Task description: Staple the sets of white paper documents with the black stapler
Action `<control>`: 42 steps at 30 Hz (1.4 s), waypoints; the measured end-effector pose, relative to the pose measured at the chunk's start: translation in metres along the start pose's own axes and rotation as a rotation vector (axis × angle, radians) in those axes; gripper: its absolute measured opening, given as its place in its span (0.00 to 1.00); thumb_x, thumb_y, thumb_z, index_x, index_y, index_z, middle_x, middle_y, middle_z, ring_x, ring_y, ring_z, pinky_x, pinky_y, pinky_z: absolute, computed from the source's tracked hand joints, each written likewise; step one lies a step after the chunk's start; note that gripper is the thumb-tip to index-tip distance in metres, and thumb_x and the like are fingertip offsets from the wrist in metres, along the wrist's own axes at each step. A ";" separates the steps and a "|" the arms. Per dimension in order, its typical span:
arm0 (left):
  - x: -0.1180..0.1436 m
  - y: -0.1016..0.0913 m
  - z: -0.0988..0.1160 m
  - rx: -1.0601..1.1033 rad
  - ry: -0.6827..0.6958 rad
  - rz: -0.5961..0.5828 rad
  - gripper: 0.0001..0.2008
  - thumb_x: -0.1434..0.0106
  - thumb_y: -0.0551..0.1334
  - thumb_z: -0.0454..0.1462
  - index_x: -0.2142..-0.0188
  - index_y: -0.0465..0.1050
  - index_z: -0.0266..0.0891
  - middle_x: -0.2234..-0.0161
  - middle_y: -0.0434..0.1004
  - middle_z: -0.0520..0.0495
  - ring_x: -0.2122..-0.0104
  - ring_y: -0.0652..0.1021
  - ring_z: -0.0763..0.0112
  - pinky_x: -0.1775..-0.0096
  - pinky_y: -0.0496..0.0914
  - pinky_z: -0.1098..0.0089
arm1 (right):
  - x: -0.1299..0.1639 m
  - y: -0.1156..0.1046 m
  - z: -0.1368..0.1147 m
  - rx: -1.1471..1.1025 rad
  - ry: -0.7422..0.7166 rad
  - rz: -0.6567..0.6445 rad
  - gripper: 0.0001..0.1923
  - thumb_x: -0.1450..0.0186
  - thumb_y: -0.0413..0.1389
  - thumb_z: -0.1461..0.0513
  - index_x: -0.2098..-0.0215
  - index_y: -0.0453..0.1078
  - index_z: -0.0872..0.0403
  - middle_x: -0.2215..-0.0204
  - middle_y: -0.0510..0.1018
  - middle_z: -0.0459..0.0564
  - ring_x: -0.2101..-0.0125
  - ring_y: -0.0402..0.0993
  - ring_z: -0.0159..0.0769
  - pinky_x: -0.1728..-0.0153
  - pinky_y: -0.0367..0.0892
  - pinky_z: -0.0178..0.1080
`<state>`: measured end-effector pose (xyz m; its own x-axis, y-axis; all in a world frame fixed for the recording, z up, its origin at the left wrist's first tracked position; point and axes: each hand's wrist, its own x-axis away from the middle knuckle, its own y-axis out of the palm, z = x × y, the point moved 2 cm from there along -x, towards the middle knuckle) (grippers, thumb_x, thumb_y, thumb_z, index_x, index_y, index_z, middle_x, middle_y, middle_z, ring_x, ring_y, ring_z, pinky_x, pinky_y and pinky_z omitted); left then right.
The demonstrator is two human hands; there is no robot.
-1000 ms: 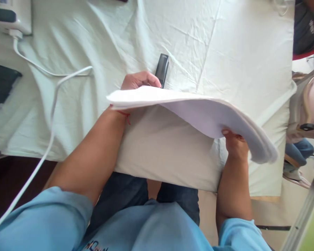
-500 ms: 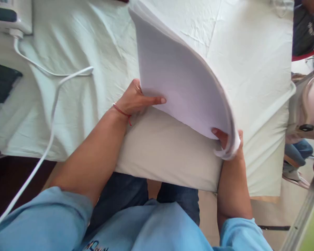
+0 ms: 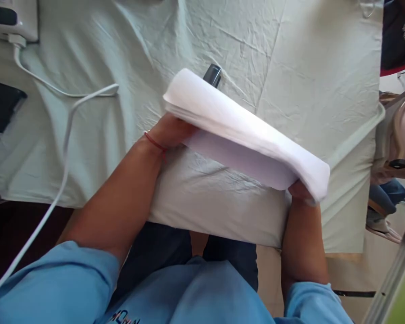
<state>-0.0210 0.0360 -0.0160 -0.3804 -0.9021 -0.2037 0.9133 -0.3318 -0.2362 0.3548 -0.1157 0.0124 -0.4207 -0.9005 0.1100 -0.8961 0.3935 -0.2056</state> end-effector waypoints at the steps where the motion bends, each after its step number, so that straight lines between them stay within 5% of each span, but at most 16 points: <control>1: 0.003 0.002 0.010 0.053 -0.093 -0.074 0.28 0.32 0.67 0.61 0.53 0.82 0.38 0.53 0.87 0.42 0.47 0.87 0.51 0.43 0.84 0.50 | 0.000 0.005 -0.007 -0.043 -0.103 0.051 0.24 0.27 0.58 0.39 0.62 0.83 0.47 0.61 0.89 0.50 0.45 0.85 0.43 0.39 0.79 0.47; 5: 0.012 0.006 0.043 0.154 -0.273 -0.294 0.24 0.30 0.68 0.57 0.59 0.82 0.35 0.62 0.86 0.43 0.61 0.86 0.61 0.59 0.84 0.62 | -0.002 0.012 -0.027 -0.270 -0.323 0.114 0.30 0.33 0.59 0.33 0.57 0.85 0.47 0.52 0.88 0.54 0.42 0.84 0.52 0.36 0.75 0.54; 9: 0.011 0.006 0.053 0.095 -0.229 -0.392 0.22 0.32 0.69 0.54 0.58 0.83 0.36 0.65 0.85 0.48 0.62 0.84 0.65 0.60 0.80 0.68 | -0.005 -0.009 -0.029 -0.236 -0.206 0.051 0.38 0.47 0.74 0.34 0.47 0.87 0.45 0.57 0.86 0.53 0.56 0.84 0.48 0.54 0.77 0.46; 12: 0.011 0.006 0.054 -0.027 -0.202 -0.441 0.20 0.31 0.67 0.53 0.63 0.83 0.37 0.67 0.82 0.49 0.66 0.80 0.68 0.64 0.74 0.69 | -0.004 -0.026 -0.026 -0.041 -0.100 -0.027 0.44 0.55 0.79 0.35 0.46 0.87 0.46 0.60 0.85 0.53 0.67 0.76 0.41 0.67 0.67 0.40; 16: 0.010 0.009 0.061 -0.230 -0.201 -0.480 0.22 0.28 0.65 0.53 0.70 0.80 0.37 0.71 0.78 0.48 0.68 0.77 0.68 0.62 0.70 0.66 | -0.001 -0.036 -0.031 0.085 -0.056 -0.038 0.40 0.55 0.80 0.35 0.50 0.89 0.45 0.64 0.84 0.52 0.75 0.67 0.35 0.74 0.58 0.39; 19: 0.006 0.015 0.067 -0.441 -0.204 -0.517 0.23 0.26 0.64 0.51 0.73 0.77 0.38 0.71 0.76 0.46 0.64 0.78 0.64 0.58 0.70 0.64 | 0.003 -0.042 -0.045 0.176 0.008 -0.040 0.35 0.54 0.82 0.39 0.53 0.89 0.44 0.64 0.86 0.51 0.73 0.72 0.35 0.73 0.65 0.38; 21: 0.003 0.021 0.073 -0.605 -0.198 -0.559 0.23 0.25 0.63 0.50 0.73 0.75 0.39 0.71 0.77 0.45 0.62 0.79 0.61 0.57 0.69 0.64 | 0.005 -0.047 -0.056 0.312 0.099 -0.114 0.33 0.53 0.83 0.41 0.53 0.89 0.43 0.63 0.88 0.51 0.69 0.77 0.37 0.70 0.71 0.36; 25: -0.002 0.030 0.094 -0.756 -0.166 -0.683 0.21 0.26 0.63 0.50 0.71 0.76 0.39 0.68 0.81 0.43 0.63 0.80 0.63 0.62 0.66 0.66 | -0.001 -0.049 -0.072 0.478 0.267 -0.470 0.31 0.46 0.80 0.40 0.50 0.88 0.44 0.56 0.90 0.53 0.59 0.84 0.42 0.62 0.80 0.36; 27: -0.003 0.033 0.105 -0.716 -0.178 -0.764 0.22 0.27 0.64 0.51 0.71 0.76 0.39 0.69 0.81 0.45 0.67 0.78 0.66 0.65 0.65 0.66 | -0.010 -0.043 -0.073 0.445 0.262 -0.623 0.28 0.41 0.78 0.41 0.48 0.87 0.45 0.55 0.90 0.53 0.56 0.85 0.41 0.57 0.82 0.36; 30: -0.007 0.038 0.115 -0.588 -0.212 -0.849 0.21 0.27 0.66 0.50 0.73 0.75 0.39 0.73 0.78 0.48 0.73 0.75 0.69 0.67 0.64 0.66 | -0.024 -0.025 -0.067 0.362 0.161 -0.702 0.23 0.40 0.78 0.43 0.61 0.85 0.51 0.63 0.88 0.52 0.61 0.84 0.38 0.59 0.81 0.34; 34: -0.014 0.033 0.107 -0.481 -0.218 -0.721 0.24 0.36 0.74 0.47 0.81 0.70 0.41 0.80 0.70 0.51 0.78 0.71 0.70 0.69 0.62 0.65 | -0.029 0.012 -0.058 0.186 0.178 -0.593 0.25 0.45 0.81 0.43 0.68 0.84 0.54 0.69 0.87 0.51 0.69 0.83 0.36 0.66 0.80 0.34; 39: -0.009 -0.003 0.095 -0.282 -0.183 -0.593 0.25 0.37 0.73 0.58 0.77 0.75 0.42 0.78 0.74 0.52 0.76 0.71 0.72 0.71 0.62 0.65 | -0.013 0.051 -0.057 0.101 0.472 -0.507 0.22 0.49 0.82 0.50 0.64 0.86 0.55 0.69 0.89 0.52 0.75 0.83 0.40 0.76 0.79 0.37; 41: -0.013 -0.025 0.088 -0.247 -0.134 -0.403 0.25 0.30 0.66 0.56 0.74 0.76 0.42 0.76 0.76 0.50 0.74 0.70 0.73 0.68 0.66 0.63 | -0.008 0.054 -0.057 0.053 0.520 -0.425 0.20 0.51 0.82 0.54 0.66 0.86 0.55 0.72 0.88 0.52 0.77 0.83 0.40 0.78 0.78 0.38; 42: -0.019 -0.037 0.081 -0.223 -0.092 -0.213 0.22 0.27 0.62 0.54 0.70 0.79 0.43 0.73 0.80 0.49 0.72 0.72 0.72 0.65 0.70 0.61 | -0.006 0.053 -0.057 0.040 0.537 -0.381 0.19 0.51 0.82 0.55 0.67 0.85 0.55 0.72 0.88 0.51 0.78 0.83 0.40 0.78 0.78 0.38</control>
<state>-0.0352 0.0432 0.0740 -0.5358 -0.8433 -0.0424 0.7560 -0.4568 -0.4688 0.3018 -0.0787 0.0563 -0.0963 -0.7541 0.6497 -0.9947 0.0487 -0.0909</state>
